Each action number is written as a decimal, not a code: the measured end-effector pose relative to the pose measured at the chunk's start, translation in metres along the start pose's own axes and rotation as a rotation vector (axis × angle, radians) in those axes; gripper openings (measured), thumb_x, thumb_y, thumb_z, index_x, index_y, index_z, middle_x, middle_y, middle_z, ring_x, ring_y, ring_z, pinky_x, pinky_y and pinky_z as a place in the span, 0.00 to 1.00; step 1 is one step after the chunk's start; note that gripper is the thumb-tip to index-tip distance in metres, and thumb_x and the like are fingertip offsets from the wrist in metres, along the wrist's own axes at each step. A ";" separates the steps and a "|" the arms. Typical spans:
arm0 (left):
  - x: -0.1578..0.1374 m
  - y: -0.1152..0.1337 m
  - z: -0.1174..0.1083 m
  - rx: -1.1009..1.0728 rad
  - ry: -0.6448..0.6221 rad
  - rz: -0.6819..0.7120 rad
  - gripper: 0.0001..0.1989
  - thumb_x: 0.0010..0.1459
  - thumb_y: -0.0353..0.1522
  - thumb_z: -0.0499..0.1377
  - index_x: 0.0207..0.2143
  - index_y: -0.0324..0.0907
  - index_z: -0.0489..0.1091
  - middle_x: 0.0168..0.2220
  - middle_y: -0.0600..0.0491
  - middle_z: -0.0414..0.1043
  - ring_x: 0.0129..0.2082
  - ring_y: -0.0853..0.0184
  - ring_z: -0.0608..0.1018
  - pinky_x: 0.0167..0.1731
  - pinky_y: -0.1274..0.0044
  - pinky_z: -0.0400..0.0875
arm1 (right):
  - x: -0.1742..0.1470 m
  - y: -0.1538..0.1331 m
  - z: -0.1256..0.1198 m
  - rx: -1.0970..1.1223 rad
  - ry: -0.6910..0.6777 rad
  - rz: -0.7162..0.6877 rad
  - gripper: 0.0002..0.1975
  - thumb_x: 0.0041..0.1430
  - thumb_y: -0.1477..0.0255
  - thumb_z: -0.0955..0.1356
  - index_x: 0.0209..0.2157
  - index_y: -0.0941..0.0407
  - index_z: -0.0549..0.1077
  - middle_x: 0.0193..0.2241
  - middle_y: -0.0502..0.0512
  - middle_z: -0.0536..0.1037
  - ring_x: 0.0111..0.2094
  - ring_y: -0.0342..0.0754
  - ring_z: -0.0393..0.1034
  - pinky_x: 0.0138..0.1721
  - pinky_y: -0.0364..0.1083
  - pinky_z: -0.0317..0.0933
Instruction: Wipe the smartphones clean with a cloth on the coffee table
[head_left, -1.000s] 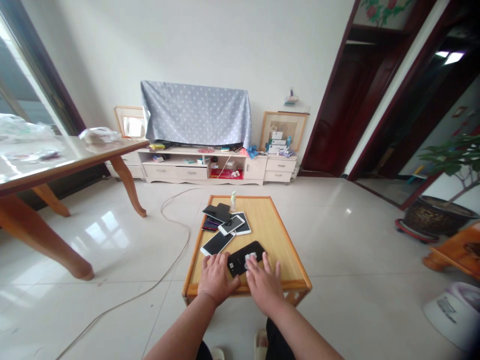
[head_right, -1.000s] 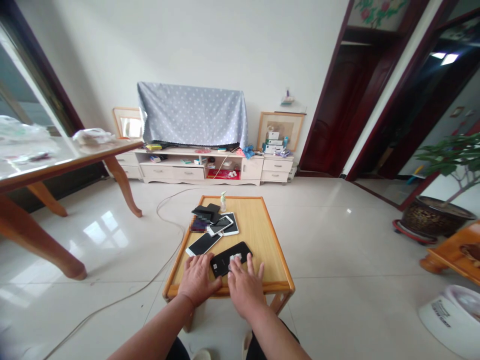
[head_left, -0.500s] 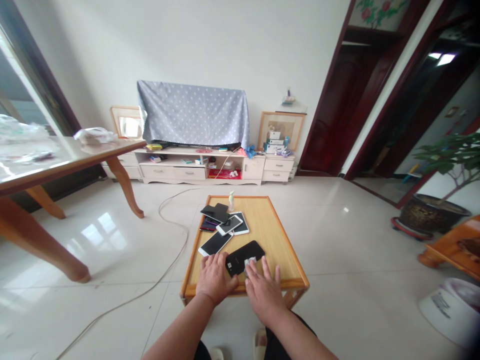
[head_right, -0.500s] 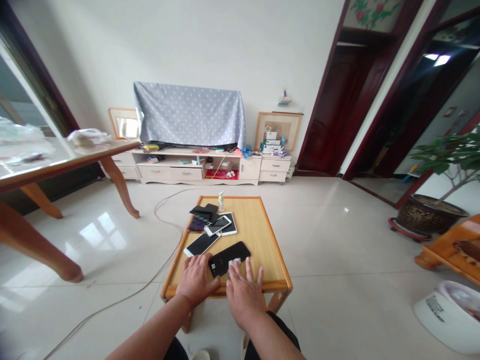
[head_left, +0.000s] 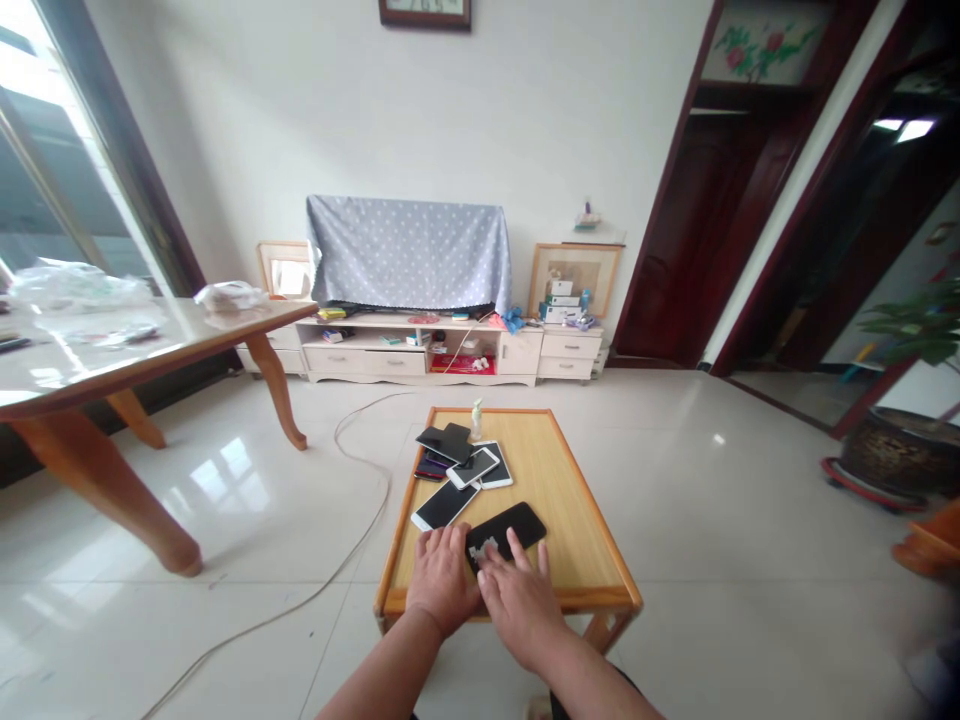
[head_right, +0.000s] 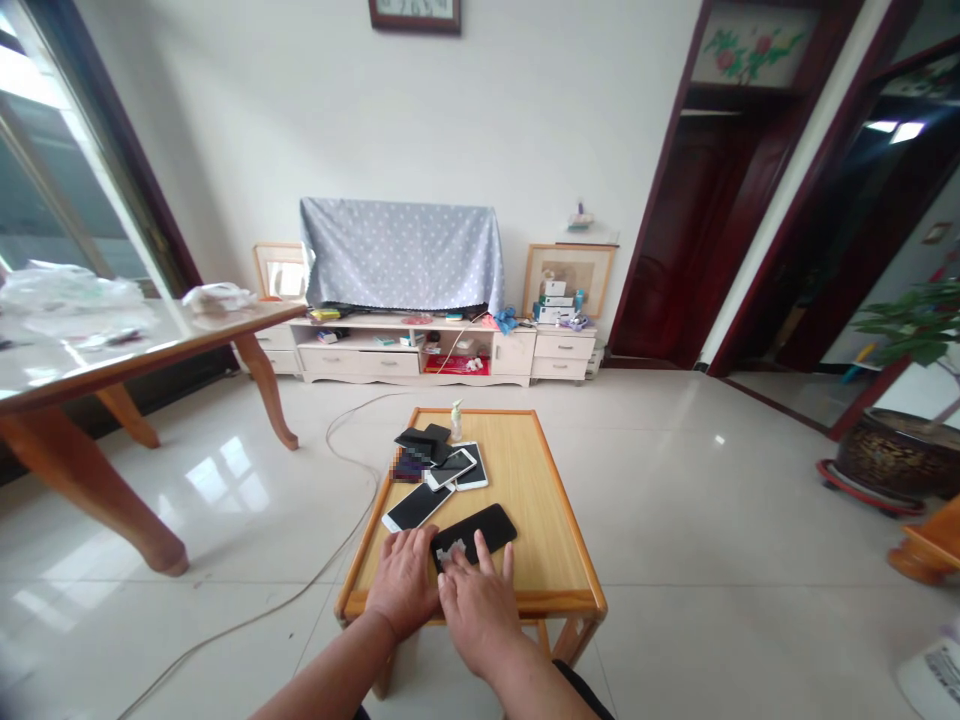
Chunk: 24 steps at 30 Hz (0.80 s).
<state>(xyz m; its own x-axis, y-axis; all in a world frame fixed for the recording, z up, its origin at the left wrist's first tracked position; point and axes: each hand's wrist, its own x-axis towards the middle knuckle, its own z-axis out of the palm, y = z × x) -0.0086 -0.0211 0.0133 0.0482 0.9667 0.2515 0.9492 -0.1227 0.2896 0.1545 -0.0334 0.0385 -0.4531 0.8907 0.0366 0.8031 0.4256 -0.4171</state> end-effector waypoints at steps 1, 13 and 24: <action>0.000 0.000 -0.001 0.001 -0.004 0.004 0.27 0.52 0.35 0.56 0.57 0.42 0.63 0.52 0.45 0.72 0.55 0.54 0.69 0.63 0.62 0.49 | 0.004 -0.003 0.000 0.003 -0.008 -0.002 0.28 0.74 0.62 0.48 0.62 0.44 0.69 0.65 0.47 0.66 0.72 0.58 0.39 0.66 0.71 0.22; -0.003 -0.002 -0.004 -0.018 -0.039 -0.036 0.30 0.52 0.38 0.57 0.58 0.42 0.64 0.52 0.45 0.71 0.56 0.52 0.68 0.64 0.61 0.46 | 0.005 0.002 0.005 -0.003 -0.026 -0.016 0.27 0.74 0.62 0.48 0.63 0.42 0.67 0.64 0.47 0.67 0.72 0.58 0.40 0.66 0.71 0.23; -0.004 0.002 -0.011 -0.073 0.017 -0.021 0.31 0.48 0.42 0.61 0.55 0.44 0.66 0.51 0.45 0.73 0.54 0.51 0.70 0.63 0.59 0.49 | 0.047 0.031 0.000 -0.134 0.056 0.263 0.29 0.73 0.59 0.47 0.67 0.43 0.61 0.69 0.46 0.57 0.72 0.63 0.36 0.64 0.76 0.28</action>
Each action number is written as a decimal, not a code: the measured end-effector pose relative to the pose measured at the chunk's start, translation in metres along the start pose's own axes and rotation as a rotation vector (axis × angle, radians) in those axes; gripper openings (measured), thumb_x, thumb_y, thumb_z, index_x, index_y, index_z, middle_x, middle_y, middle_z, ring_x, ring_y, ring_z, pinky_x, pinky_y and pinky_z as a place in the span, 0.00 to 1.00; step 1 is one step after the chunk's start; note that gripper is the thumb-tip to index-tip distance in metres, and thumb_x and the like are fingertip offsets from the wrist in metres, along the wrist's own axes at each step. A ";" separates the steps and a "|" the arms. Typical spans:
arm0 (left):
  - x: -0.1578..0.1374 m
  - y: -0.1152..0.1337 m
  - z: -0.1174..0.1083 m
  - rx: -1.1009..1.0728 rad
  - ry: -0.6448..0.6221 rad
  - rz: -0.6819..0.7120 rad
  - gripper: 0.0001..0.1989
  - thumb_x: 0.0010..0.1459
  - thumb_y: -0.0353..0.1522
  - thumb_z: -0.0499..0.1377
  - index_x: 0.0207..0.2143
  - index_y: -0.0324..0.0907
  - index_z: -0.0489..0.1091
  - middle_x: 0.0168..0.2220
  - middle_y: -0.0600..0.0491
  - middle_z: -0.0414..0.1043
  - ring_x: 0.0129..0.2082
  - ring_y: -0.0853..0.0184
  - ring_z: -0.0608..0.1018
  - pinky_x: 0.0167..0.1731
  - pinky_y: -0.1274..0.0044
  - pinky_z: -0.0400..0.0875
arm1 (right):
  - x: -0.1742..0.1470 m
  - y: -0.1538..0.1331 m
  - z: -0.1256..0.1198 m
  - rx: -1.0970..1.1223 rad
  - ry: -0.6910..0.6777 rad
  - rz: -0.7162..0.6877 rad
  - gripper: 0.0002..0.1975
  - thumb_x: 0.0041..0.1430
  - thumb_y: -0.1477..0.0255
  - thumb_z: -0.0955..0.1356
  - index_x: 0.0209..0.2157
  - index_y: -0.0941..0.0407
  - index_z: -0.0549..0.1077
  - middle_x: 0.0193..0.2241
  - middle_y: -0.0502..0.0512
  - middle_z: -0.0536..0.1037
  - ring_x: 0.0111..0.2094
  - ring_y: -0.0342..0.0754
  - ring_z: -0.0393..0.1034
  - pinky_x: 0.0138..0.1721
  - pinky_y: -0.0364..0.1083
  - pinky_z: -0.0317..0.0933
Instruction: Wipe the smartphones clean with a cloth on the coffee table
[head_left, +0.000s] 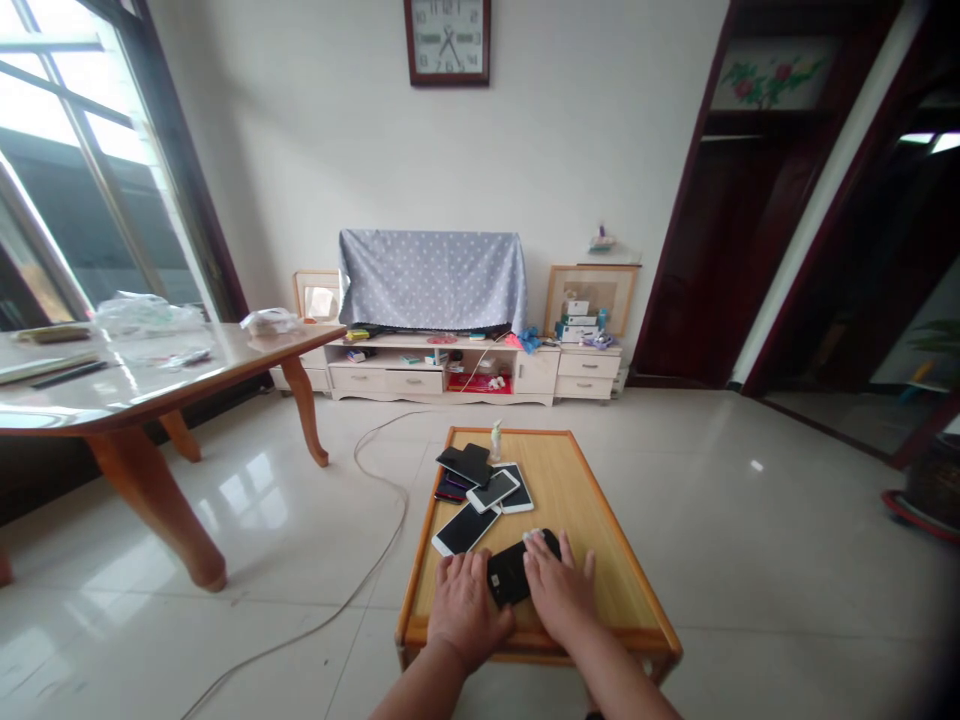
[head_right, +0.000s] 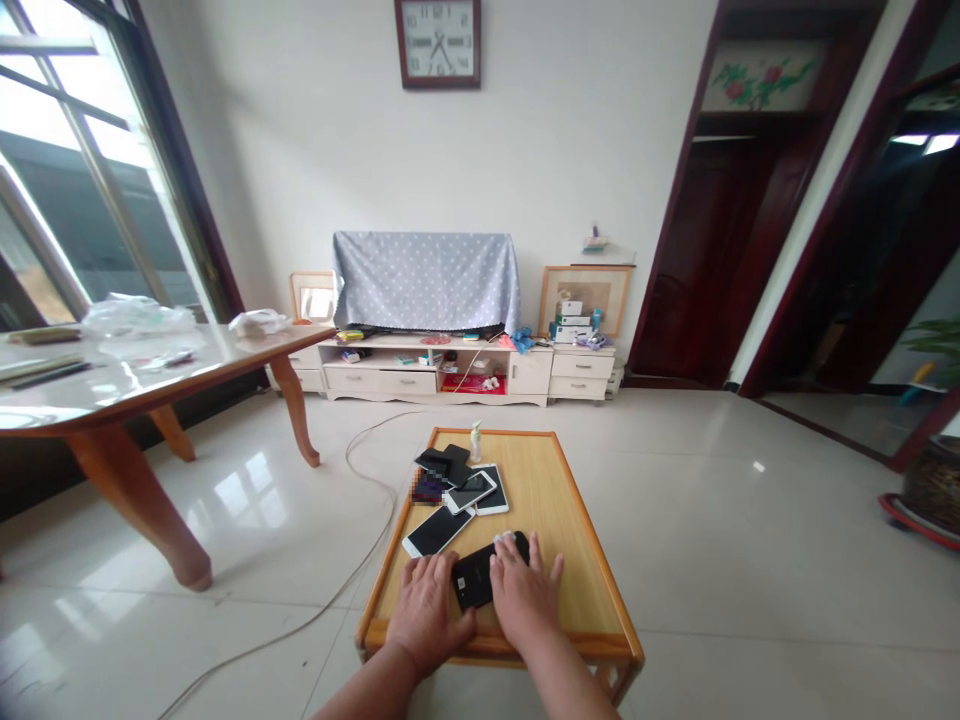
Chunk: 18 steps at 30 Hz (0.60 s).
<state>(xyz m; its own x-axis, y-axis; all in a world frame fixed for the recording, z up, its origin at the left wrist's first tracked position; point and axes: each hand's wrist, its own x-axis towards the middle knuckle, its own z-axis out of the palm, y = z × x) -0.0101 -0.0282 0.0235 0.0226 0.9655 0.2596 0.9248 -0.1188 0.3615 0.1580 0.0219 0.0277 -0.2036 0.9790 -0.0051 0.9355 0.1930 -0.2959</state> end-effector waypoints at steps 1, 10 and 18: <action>0.000 0.000 0.000 0.002 0.000 -0.001 0.32 0.47 0.42 0.61 0.55 0.44 0.66 0.51 0.44 0.73 0.54 0.51 0.70 0.63 0.59 0.49 | 0.002 0.002 0.001 -0.007 0.004 0.040 0.29 0.73 0.59 0.47 0.68 0.44 0.60 0.69 0.47 0.56 0.72 0.63 0.35 0.63 0.77 0.29; 0.002 0.001 0.003 0.038 -0.015 -0.004 0.25 0.56 0.39 0.56 0.56 0.43 0.65 0.52 0.45 0.73 0.55 0.53 0.71 0.63 0.61 0.50 | -0.015 -0.020 0.006 0.082 -0.124 -0.292 0.26 0.73 0.62 0.49 0.68 0.39 0.57 0.68 0.43 0.59 0.72 0.58 0.35 0.65 0.72 0.21; 0.005 0.002 0.004 0.048 -0.009 -0.002 0.31 0.49 0.42 0.61 0.56 0.44 0.65 0.53 0.45 0.72 0.56 0.51 0.70 0.63 0.61 0.49 | 0.002 0.003 -0.003 0.006 -0.072 -0.016 0.27 0.73 0.62 0.49 0.69 0.45 0.56 0.71 0.47 0.53 0.72 0.60 0.30 0.64 0.74 0.22</action>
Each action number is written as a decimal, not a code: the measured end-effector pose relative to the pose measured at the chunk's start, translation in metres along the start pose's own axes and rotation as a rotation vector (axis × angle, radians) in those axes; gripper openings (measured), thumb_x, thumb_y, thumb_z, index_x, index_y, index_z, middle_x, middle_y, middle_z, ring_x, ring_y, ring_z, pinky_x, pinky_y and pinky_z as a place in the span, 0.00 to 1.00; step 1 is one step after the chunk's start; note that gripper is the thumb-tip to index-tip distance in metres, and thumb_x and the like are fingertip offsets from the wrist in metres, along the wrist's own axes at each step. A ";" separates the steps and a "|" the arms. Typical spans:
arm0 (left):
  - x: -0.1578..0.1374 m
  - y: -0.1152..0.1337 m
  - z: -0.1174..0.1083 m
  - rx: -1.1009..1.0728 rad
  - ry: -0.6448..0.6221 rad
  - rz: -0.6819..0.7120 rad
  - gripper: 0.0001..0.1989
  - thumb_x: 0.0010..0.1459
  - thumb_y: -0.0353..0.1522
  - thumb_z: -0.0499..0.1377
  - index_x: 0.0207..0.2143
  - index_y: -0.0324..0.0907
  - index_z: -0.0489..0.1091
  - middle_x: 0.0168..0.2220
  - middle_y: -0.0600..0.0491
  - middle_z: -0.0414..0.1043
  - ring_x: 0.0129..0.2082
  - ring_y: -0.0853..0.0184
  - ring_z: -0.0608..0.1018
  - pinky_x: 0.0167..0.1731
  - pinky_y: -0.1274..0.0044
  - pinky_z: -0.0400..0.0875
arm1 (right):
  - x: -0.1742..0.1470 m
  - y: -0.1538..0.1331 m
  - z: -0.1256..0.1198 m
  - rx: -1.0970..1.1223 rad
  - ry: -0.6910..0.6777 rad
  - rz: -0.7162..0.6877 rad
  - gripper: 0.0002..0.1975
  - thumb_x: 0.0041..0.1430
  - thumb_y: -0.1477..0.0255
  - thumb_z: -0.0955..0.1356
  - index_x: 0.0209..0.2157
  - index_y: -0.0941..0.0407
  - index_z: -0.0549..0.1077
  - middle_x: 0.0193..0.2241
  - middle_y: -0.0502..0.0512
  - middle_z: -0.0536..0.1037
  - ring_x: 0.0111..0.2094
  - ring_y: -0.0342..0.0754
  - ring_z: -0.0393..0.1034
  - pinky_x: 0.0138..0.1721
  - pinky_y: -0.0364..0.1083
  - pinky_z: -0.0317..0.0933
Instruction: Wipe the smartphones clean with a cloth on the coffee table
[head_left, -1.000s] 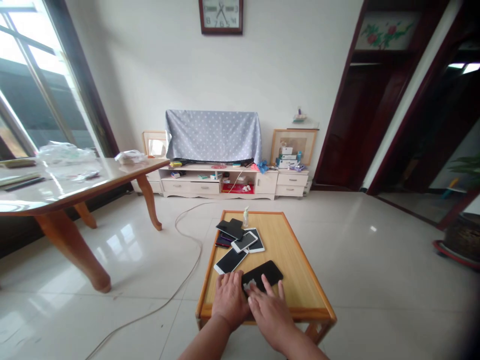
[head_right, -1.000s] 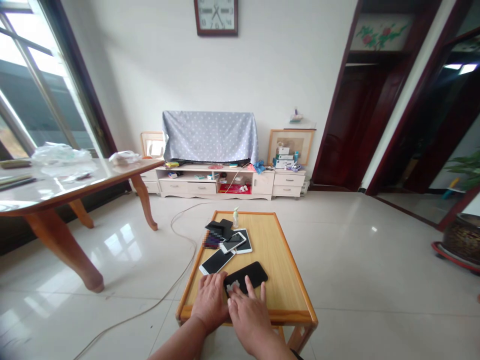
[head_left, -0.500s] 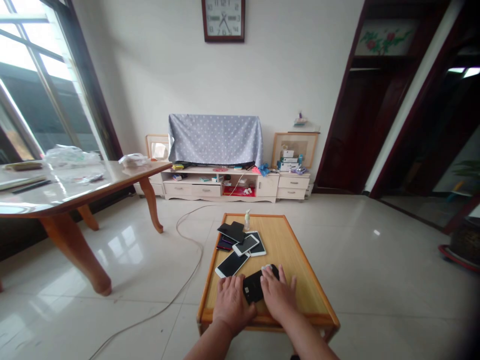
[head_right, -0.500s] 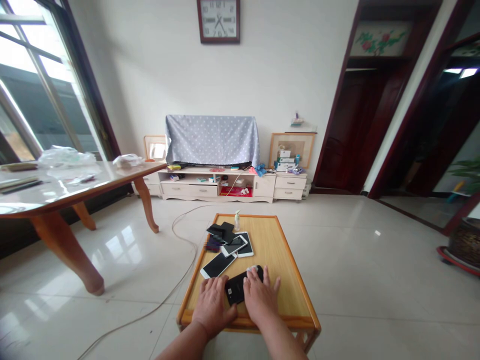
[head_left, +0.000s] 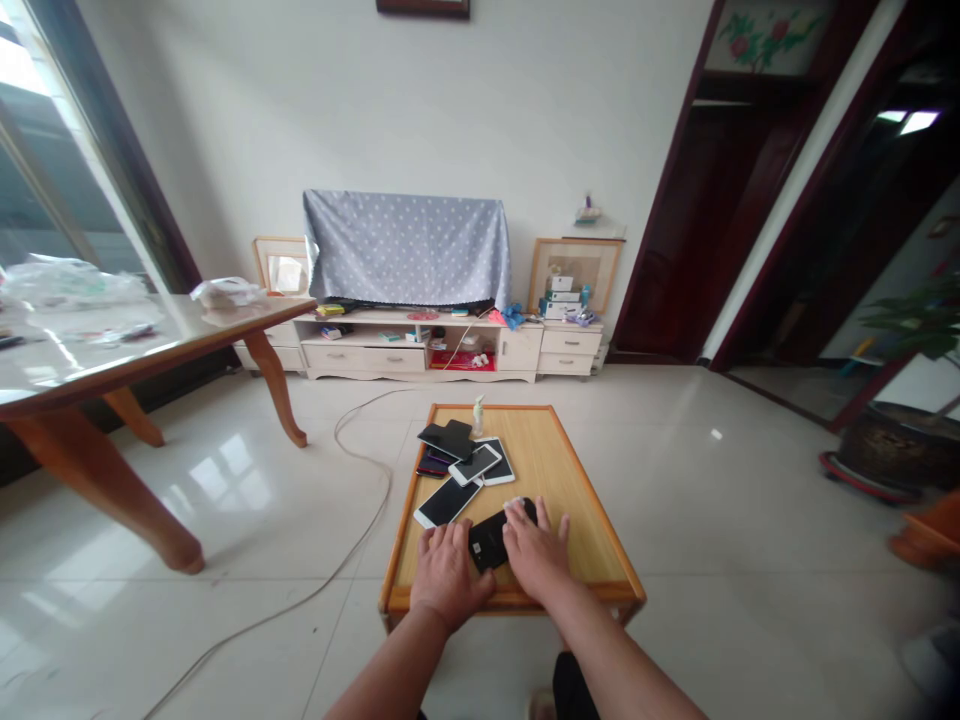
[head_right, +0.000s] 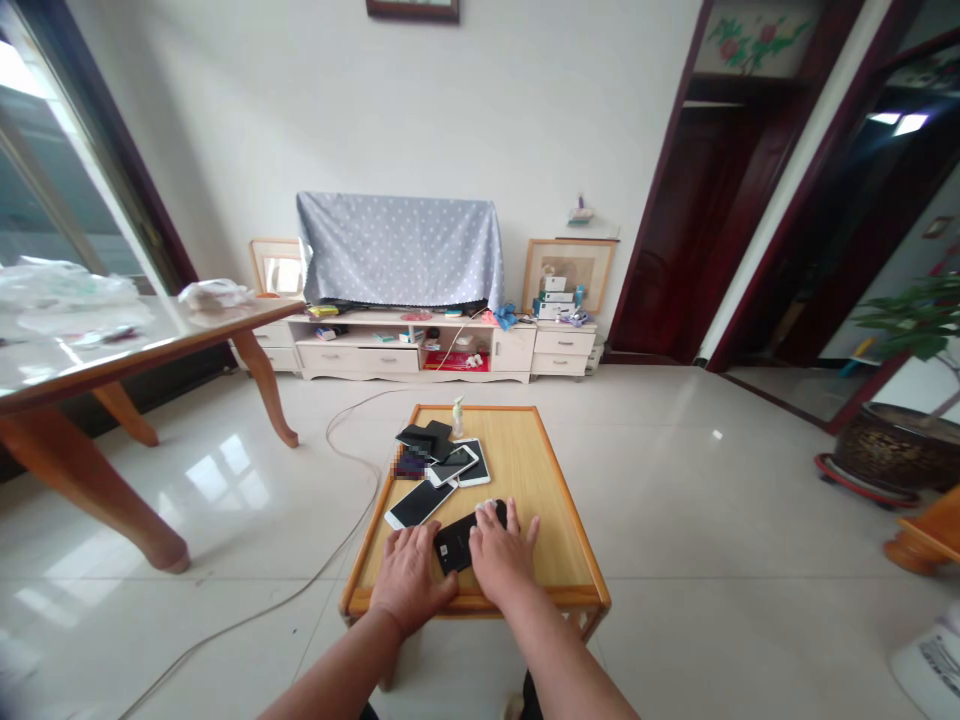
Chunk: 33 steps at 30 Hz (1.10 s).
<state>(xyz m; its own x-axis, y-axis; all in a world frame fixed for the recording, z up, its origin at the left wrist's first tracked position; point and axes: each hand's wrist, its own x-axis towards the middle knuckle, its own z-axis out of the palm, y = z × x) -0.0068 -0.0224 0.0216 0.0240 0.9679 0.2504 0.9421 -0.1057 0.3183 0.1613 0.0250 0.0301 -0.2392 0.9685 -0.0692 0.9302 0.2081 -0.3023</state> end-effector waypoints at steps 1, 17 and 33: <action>0.000 0.000 0.000 -0.002 0.004 -0.001 0.29 0.51 0.41 0.60 0.56 0.44 0.65 0.52 0.45 0.73 0.56 0.52 0.70 0.63 0.61 0.49 | -0.005 -0.003 0.004 0.010 -0.011 -0.081 0.27 0.73 0.61 0.50 0.69 0.44 0.57 0.70 0.47 0.54 0.72 0.60 0.31 0.64 0.73 0.21; 0.002 -0.001 0.002 0.000 -0.016 0.009 0.28 0.52 0.41 0.59 0.55 0.44 0.64 0.50 0.45 0.73 0.55 0.53 0.70 0.62 0.62 0.51 | -0.037 -0.002 0.011 0.069 -0.029 -0.255 0.26 0.74 0.58 0.48 0.68 0.39 0.57 0.69 0.43 0.57 0.73 0.56 0.32 0.66 0.70 0.19; 0.001 0.001 0.000 0.037 -0.054 0.024 0.26 0.52 0.34 0.57 0.55 0.44 0.65 0.50 0.46 0.73 0.55 0.53 0.69 0.64 0.61 0.47 | -0.045 -0.026 0.001 0.109 -0.056 -0.297 0.27 0.74 0.57 0.47 0.68 0.40 0.57 0.67 0.45 0.61 0.72 0.59 0.33 0.66 0.71 0.20</action>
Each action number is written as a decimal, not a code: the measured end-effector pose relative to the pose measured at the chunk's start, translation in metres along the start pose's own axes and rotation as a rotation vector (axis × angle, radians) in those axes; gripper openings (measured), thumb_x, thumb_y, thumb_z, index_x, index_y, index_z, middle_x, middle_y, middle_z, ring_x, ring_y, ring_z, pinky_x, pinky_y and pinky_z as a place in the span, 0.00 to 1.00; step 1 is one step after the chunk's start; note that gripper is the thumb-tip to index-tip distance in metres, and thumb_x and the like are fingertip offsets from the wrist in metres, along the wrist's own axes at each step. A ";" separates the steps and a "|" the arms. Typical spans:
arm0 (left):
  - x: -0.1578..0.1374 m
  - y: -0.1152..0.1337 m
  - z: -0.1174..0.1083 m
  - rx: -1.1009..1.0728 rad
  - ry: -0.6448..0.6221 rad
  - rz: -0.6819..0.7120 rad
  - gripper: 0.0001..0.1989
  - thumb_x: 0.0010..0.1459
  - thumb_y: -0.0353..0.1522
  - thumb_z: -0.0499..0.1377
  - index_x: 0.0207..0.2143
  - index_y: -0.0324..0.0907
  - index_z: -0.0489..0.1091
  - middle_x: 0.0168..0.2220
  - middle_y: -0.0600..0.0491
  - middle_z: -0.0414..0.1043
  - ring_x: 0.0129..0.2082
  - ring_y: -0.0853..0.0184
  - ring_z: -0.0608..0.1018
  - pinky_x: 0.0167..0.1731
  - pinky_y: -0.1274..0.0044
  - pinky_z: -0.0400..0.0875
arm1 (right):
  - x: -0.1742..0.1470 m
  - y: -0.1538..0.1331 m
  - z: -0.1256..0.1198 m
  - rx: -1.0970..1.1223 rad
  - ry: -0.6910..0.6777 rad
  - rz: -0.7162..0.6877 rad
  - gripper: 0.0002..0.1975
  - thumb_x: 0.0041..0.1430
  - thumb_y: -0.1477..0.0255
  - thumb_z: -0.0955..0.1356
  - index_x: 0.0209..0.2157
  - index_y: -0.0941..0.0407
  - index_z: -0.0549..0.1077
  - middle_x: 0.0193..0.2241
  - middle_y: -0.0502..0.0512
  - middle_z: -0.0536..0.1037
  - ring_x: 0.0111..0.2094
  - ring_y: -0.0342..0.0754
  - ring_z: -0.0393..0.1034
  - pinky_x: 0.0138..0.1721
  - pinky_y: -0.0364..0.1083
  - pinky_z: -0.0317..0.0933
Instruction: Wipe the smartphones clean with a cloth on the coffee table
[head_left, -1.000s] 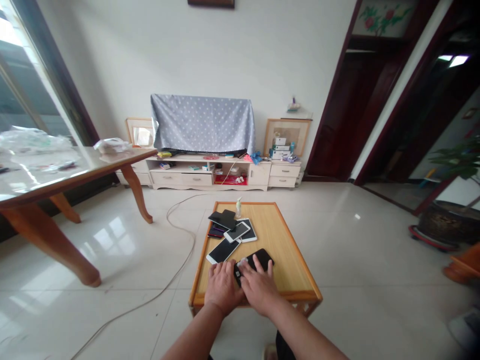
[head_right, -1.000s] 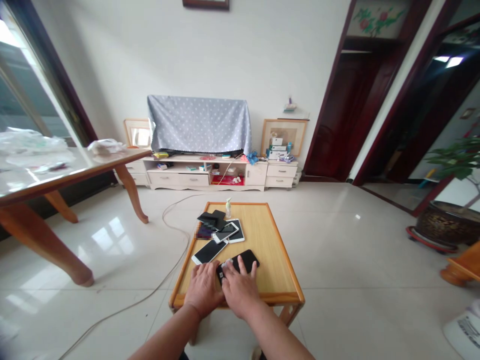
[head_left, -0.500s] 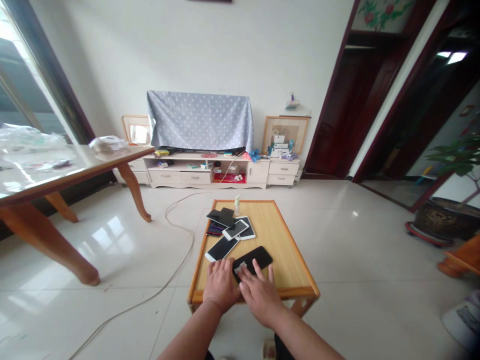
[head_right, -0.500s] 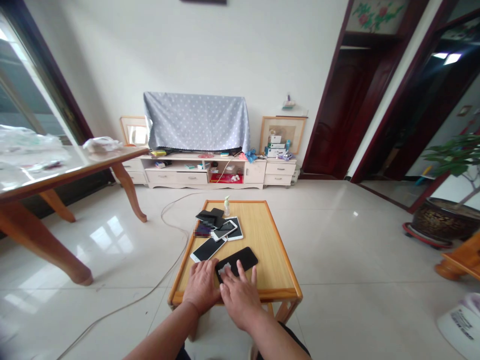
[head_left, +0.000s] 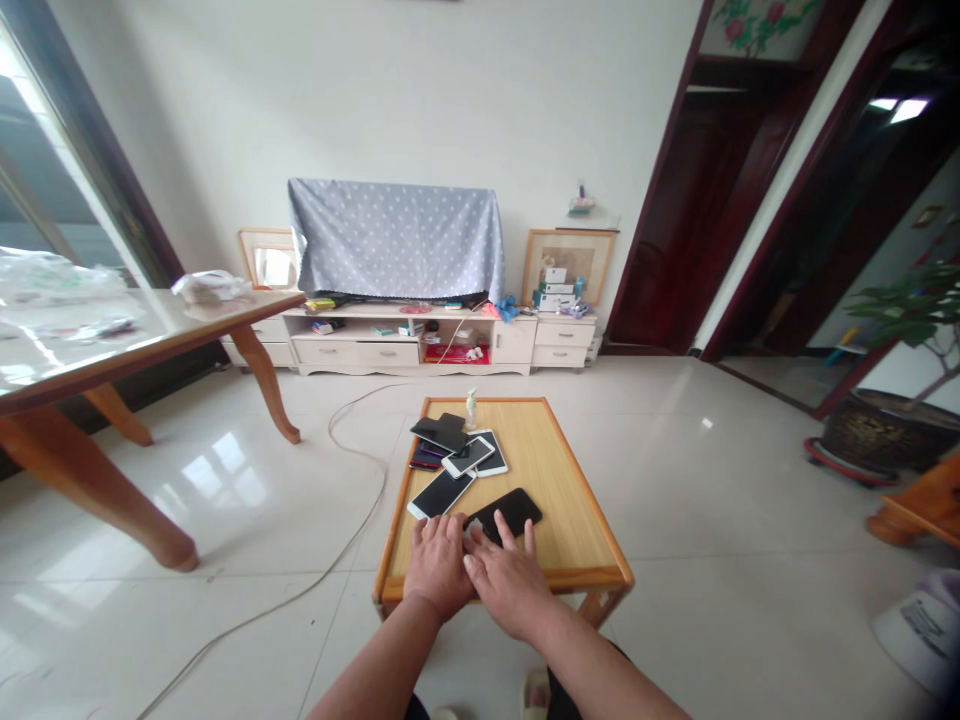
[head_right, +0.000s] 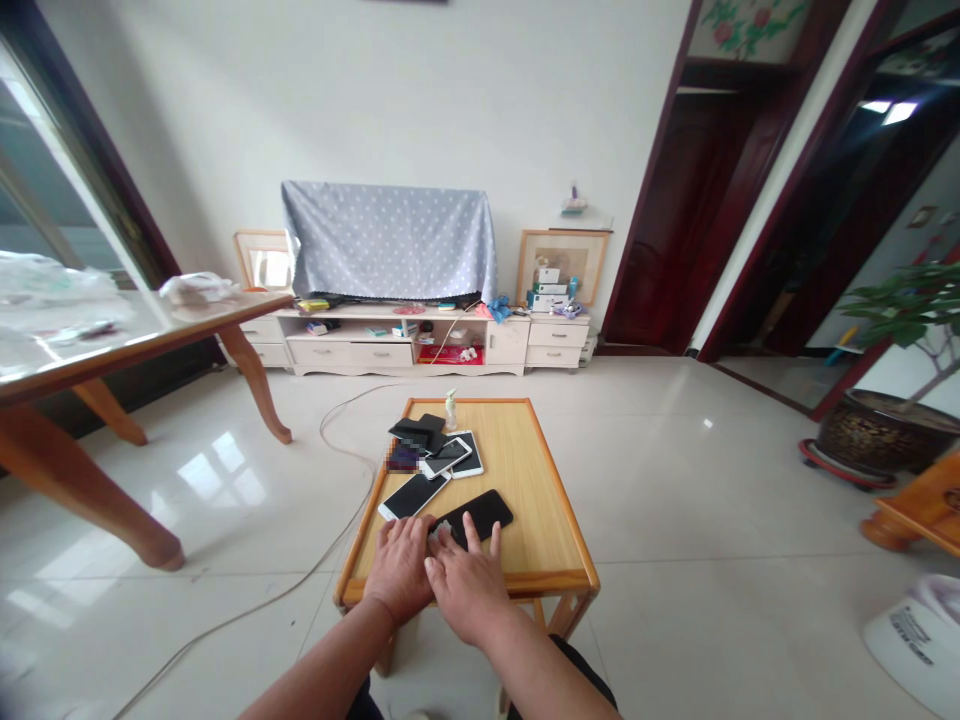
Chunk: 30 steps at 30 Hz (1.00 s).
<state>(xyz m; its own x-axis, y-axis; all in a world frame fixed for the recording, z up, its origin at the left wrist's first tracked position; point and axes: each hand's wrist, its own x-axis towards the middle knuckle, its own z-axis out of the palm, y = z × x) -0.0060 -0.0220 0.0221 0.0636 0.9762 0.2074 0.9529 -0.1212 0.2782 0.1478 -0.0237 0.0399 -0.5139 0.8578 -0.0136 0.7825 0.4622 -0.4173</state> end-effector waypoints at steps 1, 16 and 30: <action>0.000 0.000 0.000 0.000 -0.002 -0.002 0.26 0.52 0.35 0.57 0.55 0.44 0.65 0.51 0.45 0.73 0.55 0.53 0.69 0.64 0.60 0.46 | -0.005 0.001 0.000 0.001 0.004 0.004 0.27 0.74 0.57 0.47 0.68 0.40 0.58 0.67 0.44 0.61 0.72 0.58 0.33 0.66 0.71 0.20; -0.002 0.001 -0.005 -0.025 0.021 0.000 0.30 0.53 0.45 0.60 0.56 0.45 0.67 0.53 0.45 0.72 0.57 0.50 0.68 0.65 0.59 0.47 | -0.017 0.027 0.009 -0.054 0.067 0.114 0.27 0.74 0.56 0.47 0.67 0.39 0.59 0.68 0.41 0.58 0.73 0.58 0.33 0.66 0.71 0.24; 0.001 -0.002 0.006 -0.021 0.048 0.005 0.31 0.52 0.42 0.59 0.58 0.42 0.65 0.51 0.44 0.73 0.56 0.51 0.70 0.64 0.59 0.50 | -0.010 0.024 0.008 -0.032 0.083 0.043 0.26 0.74 0.59 0.48 0.66 0.40 0.61 0.67 0.44 0.61 0.73 0.57 0.34 0.66 0.70 0.21</action>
<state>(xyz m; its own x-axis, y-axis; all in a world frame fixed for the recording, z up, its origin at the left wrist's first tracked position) -0.0060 -0.0193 0.0162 0.0536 0.9659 0.2535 0.9460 -0.1303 0.2967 0.1685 -0.0230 0.0226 -0.4494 0.8922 0.0452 0.8148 0.4301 -0.3887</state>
